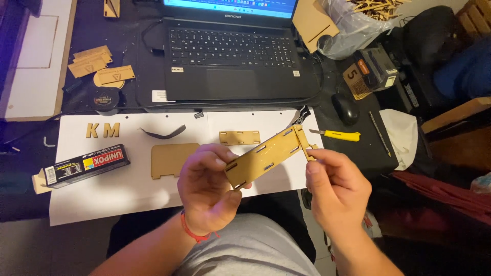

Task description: Assembling laser-cut wooden pieces by clearing slots with a small tool and fitting the components together.

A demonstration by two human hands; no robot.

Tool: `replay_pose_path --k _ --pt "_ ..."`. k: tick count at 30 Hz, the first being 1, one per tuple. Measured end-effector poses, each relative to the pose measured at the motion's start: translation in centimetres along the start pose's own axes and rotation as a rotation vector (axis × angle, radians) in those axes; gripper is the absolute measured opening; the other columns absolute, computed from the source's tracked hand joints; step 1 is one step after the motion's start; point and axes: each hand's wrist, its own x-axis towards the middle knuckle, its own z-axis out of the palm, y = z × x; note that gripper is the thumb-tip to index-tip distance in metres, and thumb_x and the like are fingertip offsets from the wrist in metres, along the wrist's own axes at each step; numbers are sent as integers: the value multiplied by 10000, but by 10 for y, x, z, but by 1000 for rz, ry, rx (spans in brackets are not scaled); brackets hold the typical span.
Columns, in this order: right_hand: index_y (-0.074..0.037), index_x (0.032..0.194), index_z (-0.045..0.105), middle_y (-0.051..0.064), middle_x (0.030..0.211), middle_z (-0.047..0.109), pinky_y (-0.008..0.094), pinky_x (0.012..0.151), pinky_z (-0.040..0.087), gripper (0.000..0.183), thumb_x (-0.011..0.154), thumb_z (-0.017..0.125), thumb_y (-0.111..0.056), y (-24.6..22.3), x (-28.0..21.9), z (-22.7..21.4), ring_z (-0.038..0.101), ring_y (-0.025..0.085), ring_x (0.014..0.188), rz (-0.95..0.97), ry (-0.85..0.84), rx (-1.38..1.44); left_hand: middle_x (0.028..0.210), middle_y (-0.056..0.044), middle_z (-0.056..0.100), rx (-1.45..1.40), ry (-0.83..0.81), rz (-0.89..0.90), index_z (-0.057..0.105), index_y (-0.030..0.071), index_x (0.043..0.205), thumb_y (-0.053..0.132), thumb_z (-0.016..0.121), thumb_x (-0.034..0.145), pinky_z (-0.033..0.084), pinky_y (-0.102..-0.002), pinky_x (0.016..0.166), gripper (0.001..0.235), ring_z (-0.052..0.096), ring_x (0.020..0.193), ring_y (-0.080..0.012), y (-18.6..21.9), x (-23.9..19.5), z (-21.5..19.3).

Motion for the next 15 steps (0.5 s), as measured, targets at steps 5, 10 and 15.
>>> replay_pose_path --k 5,10,15 --pt "1 1103 669 58 718 616 182 540 435 182 961 624 -104 2 -2 4 514 80 575 -27 42 -31 1113 -168 497 63 -6 7 487 34 1101 21 722 841 594 -326 620 351 613 665 -255 -1 1 1" --pt "14 1119 649 58 745 607 189 597 442 193 984 618 -120 4 -5 7 519 92 606 -121 77 -59 1136 -164 486 88 -13 -4 484 32 1130 2 711 845 610 -307 636 365 600 731 -247 -3 0 0" --pt "-5 1106 656 39 681 576 195 555 408 184 974 619 -128 6 -3 8 485 79 576 -43 -10 -34 1111 -156 497 115 -13 -6 489 35 1114 7 705 829 611 -306 626 359 588 763 -242 -3 1 2"
